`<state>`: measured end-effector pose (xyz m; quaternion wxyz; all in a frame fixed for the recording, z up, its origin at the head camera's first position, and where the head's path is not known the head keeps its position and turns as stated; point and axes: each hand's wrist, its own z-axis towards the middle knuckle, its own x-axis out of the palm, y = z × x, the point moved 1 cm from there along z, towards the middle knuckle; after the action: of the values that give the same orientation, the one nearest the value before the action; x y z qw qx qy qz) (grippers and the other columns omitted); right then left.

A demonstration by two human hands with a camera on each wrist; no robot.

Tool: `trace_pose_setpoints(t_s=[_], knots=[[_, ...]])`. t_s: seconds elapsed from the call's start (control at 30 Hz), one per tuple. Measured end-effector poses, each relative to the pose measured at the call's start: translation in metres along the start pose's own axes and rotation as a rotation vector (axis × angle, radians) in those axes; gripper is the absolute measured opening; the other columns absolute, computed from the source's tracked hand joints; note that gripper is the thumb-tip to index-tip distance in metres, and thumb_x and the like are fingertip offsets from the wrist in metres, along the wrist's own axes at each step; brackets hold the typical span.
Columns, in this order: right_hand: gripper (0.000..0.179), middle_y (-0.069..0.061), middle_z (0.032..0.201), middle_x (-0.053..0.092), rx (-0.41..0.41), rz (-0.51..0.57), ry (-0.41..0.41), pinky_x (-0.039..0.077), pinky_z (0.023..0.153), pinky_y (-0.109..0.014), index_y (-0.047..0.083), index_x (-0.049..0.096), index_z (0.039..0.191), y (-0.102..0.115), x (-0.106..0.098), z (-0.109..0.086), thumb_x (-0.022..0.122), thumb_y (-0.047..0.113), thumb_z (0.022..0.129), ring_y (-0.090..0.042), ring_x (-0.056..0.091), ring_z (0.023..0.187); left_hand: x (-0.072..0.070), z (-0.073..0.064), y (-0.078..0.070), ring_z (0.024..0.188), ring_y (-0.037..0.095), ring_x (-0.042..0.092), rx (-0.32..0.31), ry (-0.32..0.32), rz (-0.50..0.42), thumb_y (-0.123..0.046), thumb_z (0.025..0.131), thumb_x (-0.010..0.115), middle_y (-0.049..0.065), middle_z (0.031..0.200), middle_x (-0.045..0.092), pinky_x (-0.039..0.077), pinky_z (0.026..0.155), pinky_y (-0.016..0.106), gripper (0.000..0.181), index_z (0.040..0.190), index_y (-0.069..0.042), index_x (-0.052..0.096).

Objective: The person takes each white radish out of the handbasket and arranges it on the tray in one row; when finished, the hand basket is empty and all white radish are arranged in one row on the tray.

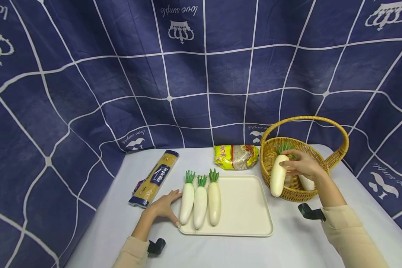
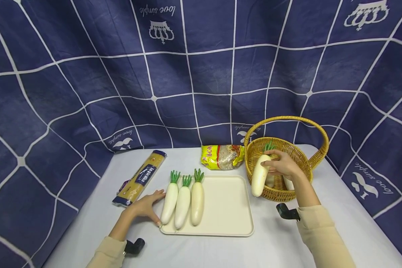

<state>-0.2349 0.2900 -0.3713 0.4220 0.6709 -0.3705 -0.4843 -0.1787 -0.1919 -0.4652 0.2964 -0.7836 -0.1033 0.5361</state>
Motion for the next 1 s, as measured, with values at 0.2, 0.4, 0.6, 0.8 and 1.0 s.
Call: trace_pose_setpoints(t_s=[0.2, 0.4, 0.6, 0.8, 1.0], knots=[[0.068, -0.025, 0.112, 0.051, -0.002, 0.006, 0.028, 0.057, 0.079, -0.043, -0.009, 0.025, 0.141, 0.0, 0.012, -0.003, 0.062, 0.013, 0.089, -0.017, 0.063, 0.081, 0.0, 0.002, 0.001, 0.134, 0.051, 0.024, -0.009, 0.002, 0.005, -0.021, 0.044, 0.093, 0.023, 0.147, 0.033, 0.02, 0.107, 0.066, 0.108, 0.138, -0.003, 0.045], [0.066, -0.029, 0.114, 0.05, -0.011, -0.013, 0.037, 0.057, 0.08, -0.045, -0.008, 0.029, 0.14, 0.001, 0.022, -0.005, 0.064, 0.014, 0.088, -0.02, 0.064, 0.084, 0.0, 0.004, 0.001, 0.134, 0.051, 0.024, -0.013, -0.001, 0.01, -0.022, 0.043, 0.093, 0.023, 0.147, 0.033, 0.02, 0.107, 0.066, 0.108, 0.138, -0.004, 0.045], [0.065, -0.027, 0.111, 0.052, -0.026, 0.012, 0.066, 0.056, 0.079, -0.047, -0.009, 0.031, 0.139, 0.0, 0.033, -0.006, 0.064, 0.012, 0.087, -0.02, 0.063, 0.085, 0.001, 0.004, 0.002, 0.135, 0.05, 0.023, -0.013, -0.001, 0.006, -0.021, 0.043, 0.093, 0.023, 0.148, 0.033, 0.02, 0.107, 0.065, 0.108, 0.138, -0.003, 0.045], [0.063, -0.023, 0.105, 0.052, -0.047, 0.022, 0.102, 0.058, 0.077, -0.044, -0.009, 0.034, 0.137, 0.0, 0.043, -0.007, 0.065, 0.01, 0.085, -0.02, 0.063, 0.083, 0.001, 0.003, 0.001, 0.135, 0.049, 0.024, -0.011, -0.004, 0.004, -0.02, 0.043, 0.093, 0.023, 0.147, 0.033, 0.02, 0.108, 0.065, 0.107, 0.138, -0.003, 0.046], [0.063, -0.024, 0.104, 0.049, -0.065, 0.053, 0.143, 0.058, 0.075, -0.041, -0.01, 0.034, 0.136, -0.001, 0.054, -0.006, 0.065, 0.008, 0.084, -0.021, 0.062, 0.083, 0.0, 0.001, 0.0, 0.134, 0.049, 0.025, -0.007, -0.006, 0.004, -0.02, 0.043, 0.093, 0.023, 0.147, 0.034, 0.021, 0.107, 0.065, 0.107, 0.137, -0.003, 0.046]])
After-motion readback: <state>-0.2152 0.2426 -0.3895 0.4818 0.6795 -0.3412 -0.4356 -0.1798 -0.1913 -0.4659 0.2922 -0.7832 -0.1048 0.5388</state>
